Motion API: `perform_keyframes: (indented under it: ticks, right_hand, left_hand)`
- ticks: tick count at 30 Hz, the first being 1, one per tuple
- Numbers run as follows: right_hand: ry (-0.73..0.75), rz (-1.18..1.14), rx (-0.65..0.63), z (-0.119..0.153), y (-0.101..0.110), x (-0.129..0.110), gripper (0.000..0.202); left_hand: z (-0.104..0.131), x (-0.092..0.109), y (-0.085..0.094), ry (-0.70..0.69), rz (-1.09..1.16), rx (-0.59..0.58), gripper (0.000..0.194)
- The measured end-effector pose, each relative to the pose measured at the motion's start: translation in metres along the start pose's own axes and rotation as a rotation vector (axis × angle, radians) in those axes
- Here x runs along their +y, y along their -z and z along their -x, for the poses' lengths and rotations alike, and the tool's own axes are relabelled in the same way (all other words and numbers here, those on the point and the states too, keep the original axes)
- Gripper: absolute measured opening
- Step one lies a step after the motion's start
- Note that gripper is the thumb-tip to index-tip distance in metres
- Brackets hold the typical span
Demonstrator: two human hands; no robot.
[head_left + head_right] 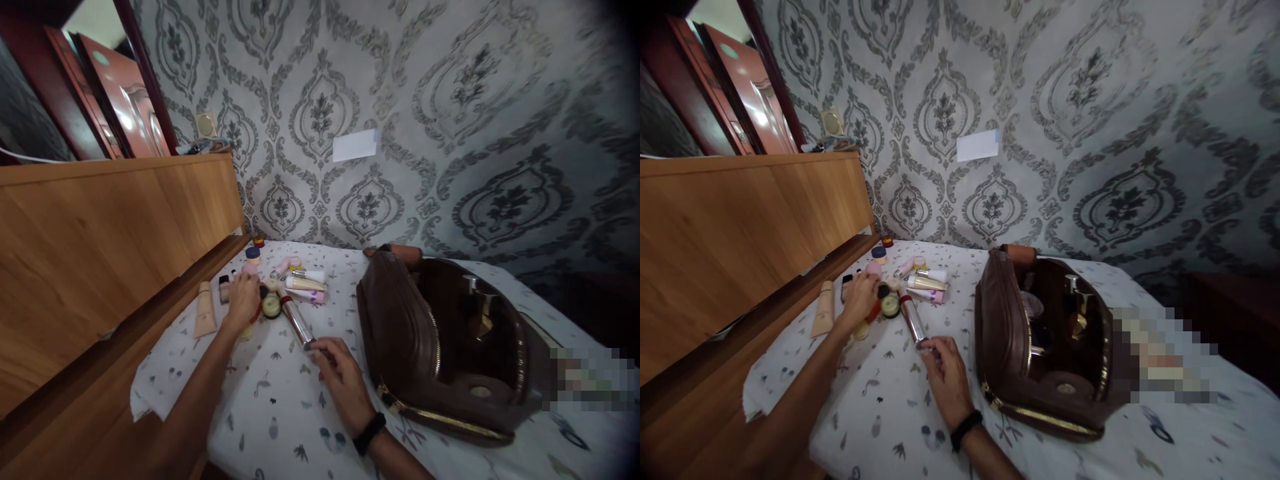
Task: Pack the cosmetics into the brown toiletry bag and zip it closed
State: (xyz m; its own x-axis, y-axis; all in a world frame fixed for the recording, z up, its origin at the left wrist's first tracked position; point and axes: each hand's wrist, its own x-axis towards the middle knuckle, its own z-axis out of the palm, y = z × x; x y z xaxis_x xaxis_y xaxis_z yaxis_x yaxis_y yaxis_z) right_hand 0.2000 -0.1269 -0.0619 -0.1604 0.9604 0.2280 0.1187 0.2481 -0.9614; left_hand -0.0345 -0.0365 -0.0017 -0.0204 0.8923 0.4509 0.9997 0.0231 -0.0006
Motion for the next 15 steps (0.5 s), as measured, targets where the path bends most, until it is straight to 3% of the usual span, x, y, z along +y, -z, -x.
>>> perform_keyframes:
  ticks: [5, 15]
  right_hand:
    - [0.010, 0.010, -0.001, 0.000, 0.001, 0.000, 0.025]
    - [0.076, 0.096, 0.083, 0.006, -0.005, -0.004, 0.018]
  left_hand:
    - [-0.003, -0.032, -0.005, 0.081, -0.126, -0.095, 0.035]
    - [-0.002, -0.041, 0.002, 0.011, -0.096, -0.243, 0.038]
